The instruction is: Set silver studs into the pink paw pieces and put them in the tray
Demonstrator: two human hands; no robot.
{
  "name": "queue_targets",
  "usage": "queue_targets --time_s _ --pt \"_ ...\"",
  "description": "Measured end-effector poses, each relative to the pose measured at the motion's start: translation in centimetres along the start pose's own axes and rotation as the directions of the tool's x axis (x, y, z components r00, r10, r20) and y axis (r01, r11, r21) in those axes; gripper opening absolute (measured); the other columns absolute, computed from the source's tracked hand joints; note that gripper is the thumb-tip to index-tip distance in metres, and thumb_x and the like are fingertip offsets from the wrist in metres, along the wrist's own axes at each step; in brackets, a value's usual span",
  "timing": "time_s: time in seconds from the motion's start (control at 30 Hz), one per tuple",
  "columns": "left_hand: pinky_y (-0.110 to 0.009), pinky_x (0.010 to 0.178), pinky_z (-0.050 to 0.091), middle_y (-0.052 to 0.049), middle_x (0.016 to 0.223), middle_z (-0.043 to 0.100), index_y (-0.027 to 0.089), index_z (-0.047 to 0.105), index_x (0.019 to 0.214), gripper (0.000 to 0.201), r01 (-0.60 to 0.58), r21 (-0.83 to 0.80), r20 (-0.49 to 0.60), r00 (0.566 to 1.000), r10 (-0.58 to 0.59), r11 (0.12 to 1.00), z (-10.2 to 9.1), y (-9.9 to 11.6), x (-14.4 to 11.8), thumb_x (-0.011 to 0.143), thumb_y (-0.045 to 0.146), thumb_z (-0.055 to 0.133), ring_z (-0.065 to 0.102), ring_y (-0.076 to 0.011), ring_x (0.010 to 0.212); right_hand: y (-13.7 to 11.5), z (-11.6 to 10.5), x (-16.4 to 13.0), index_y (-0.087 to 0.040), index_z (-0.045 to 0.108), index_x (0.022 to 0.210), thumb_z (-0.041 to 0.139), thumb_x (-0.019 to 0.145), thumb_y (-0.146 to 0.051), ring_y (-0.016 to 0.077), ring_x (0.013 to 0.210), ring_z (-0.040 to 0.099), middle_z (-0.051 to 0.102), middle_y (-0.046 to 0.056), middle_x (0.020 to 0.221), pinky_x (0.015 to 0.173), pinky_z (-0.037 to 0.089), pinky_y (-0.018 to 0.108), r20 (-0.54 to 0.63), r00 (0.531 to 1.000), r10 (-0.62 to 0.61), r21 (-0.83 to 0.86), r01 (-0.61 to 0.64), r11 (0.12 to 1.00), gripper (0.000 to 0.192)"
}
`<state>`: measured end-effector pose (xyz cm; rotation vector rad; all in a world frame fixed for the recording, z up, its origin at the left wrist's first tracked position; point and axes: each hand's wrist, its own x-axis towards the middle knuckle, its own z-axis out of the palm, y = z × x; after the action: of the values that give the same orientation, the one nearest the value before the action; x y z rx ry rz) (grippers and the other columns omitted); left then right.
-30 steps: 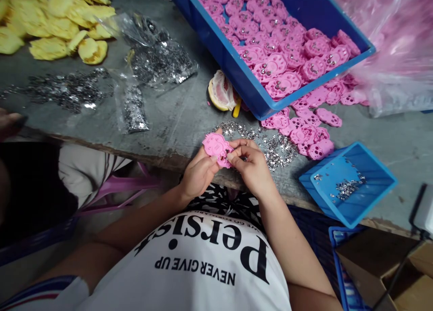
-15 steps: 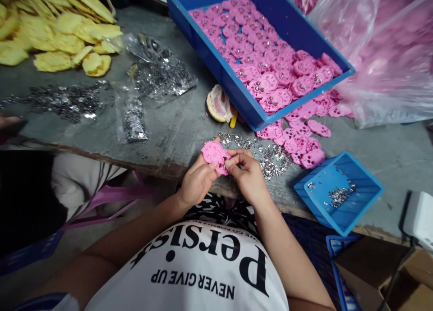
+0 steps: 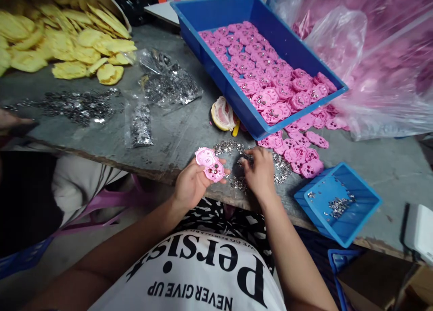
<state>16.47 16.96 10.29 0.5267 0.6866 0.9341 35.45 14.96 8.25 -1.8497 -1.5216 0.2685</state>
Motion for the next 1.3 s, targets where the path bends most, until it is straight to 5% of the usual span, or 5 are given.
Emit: queue_targets --time_s 0.2,0.43,0.63,1.0,1.3 --pt "-0.032 0.062 0.058 -0.006 0.100 0.077 0.018 0.054 0.119 0.054 0.016 0.104 -0.034 0.999 -0.012 0.995 -0.3 0.8 -0.1 0.067 0.017 0.070 0.077 -0.0255 0.082 0.3 0.5 1.5 -0.017 0.071 0.084 0.054 0.092 -0.016 0.0305 0.091 0.057 0.069 0.016 0.093 0.083 0.044 0.042 0.268 0.963 0.004 -0.484 0.131 0.865 0.019" --pt "-0.029 0.057 0.056 -0.004 0.095 0.075 0.019 0.054 0.117 0.051 -0.009 0.156 -0.049 0.999 0.017 0.988 0.0 0.4 0.2 0.070 0.019 0.072 0.074 -0.0208 0.074 0.0 -0.9 1.4 -0.020 0.066 0.073 0.069 0.082 -0.033 0.0195 0.069 0.052 0.064 0.004 0.074 0.068 0.039 0.034 0.160 0.970 0.184 0.104 -0.202 0.974 0.016" --pt "-0.024 0.049 0.051 -0.001 0.087 0.072 0.018 0.055 0.107 0.042 0.009 0.288 -0.032 0.999 0.000 0.958 1.6 -0.2 0.5 0.071 0.020 0.075 0.069 -0.0146 0.061 -1.7 -1.1 0.3 -0.020 0.070 0.070 0.084 0.067 -0.044 0.0109 0.055 0.039 0.057 -0.003 0.062 0.055 0.030 0.027 0.254 0.922 0.292 0.668 -0.386 0.636 0.028" --pt "-0.022 0.040 0.040 0.002 0.071 0.064 0.017 0.057 0.101 0.043 0.070 0.213 -0.020 0.998 -0.067 0.975 2.7 -0.6 0.8 0.066 0.027 0.081 0.063 -0.0137 0.053 -2.5 -1.5 -1.5 -0.026 0.074 0.072 0.080 0.081 -0.040 0.0206 0.080 0.062 0.069 0.002 0.079 0.078 0.050 0.037 0.128 0.991 0.025 0.634 -0.101 0.767 0.018" --pt "-0.021 0.042 0.042 0.003 0.082 0.067 0.019 0.060 0.110 0.047 -0.102 0.476 -0.084 0.983 0.161 0.873 2.8 -1.1 -0.1 0.067 0.016 0.077 0.062 -0.0109 0.053 -3.3 -2.3 -2.0 -0.020 0.071 0.070 0.089 0.068 -0.051 0.0125 0.058 0.049 0.065 -0.002 0.064 0.058 0.038 0.027 0.360 0.915 0.181 0.697 -0.393 0.600 0.036"
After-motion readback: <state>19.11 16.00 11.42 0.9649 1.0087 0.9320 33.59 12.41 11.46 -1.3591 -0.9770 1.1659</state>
